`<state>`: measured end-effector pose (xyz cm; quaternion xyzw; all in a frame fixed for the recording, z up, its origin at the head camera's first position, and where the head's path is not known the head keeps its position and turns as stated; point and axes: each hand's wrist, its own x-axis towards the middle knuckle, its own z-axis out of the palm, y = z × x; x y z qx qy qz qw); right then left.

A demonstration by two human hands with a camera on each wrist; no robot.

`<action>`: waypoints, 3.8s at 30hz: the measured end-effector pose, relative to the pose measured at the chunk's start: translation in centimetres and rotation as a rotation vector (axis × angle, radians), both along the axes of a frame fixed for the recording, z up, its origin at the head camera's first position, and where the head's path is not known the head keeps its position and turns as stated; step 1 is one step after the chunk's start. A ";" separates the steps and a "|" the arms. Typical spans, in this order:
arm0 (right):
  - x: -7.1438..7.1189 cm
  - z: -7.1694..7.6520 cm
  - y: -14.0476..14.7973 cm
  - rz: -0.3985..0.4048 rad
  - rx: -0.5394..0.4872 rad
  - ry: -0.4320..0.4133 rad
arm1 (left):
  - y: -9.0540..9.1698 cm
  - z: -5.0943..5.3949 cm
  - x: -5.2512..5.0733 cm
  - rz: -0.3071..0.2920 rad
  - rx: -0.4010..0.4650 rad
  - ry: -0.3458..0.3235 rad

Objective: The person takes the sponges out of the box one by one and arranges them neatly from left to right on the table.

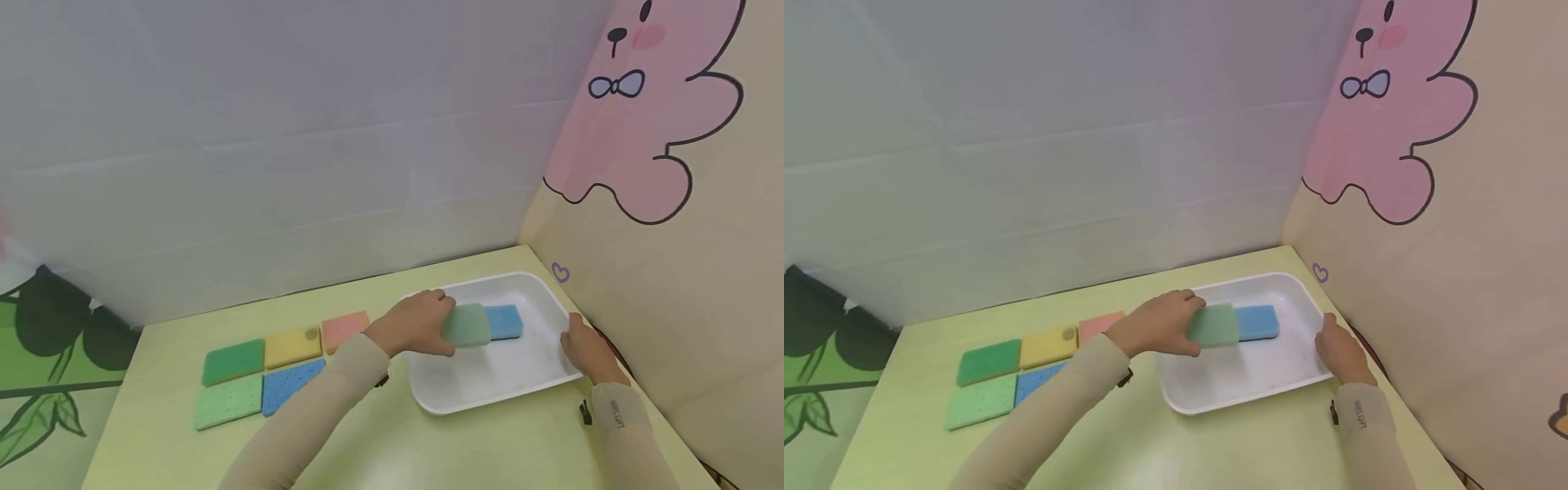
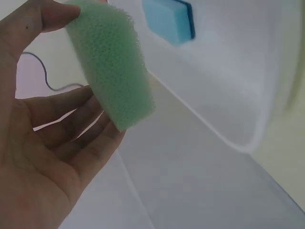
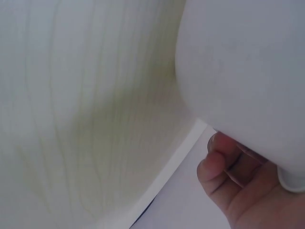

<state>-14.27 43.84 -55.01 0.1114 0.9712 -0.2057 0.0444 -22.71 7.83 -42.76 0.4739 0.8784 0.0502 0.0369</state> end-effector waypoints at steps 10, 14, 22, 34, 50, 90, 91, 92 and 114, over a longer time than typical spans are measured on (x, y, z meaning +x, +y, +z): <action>0.1 -0.2 0.3 0.018 -0.012 -0.016 | -6.5 0.4 -1.4 0.081 0.062 -0.057; 0.1 -0.1 0.3 0.019 -0.006 -0.029 | -9.0 0.0 -1.3 0.121 0.080 -0.072; 0.0 -0.1 0.4 0.032 -0.020 -0.034 | -13.4 -1.7 -1.1 0.200 0.084 -0.123; 0.0 0.4 0.0 0.041 0.010 -0.029 | -17.2 -4.5 -0.8 0.294 0.087 -0.192; 0.1 0.3 -0.2 0.044 0.006 -0.001 | -18.1 -9.6 -0.8 0.248 0.102 -0.229; 0.0 0.2 0.0 0.046 0.031 0.036 | -18.3 -11.3 -0.8 0.228 0.081 -0.170; 0.0 0.2 0.0 0.045 0.031 0.033 | -18.2 -11.1 -0.8 0.234 0.088 -0.177; 0.0 0.2 0.0 0.044 0.030 0.030 | -18.2 -11.0 -0.8 0.240 0.088 -0.186; 0.0 -0.5 0.2 0.049 0.010 0.034 | -14.3 -6.3 -0.9 0.358 0.011 -0.085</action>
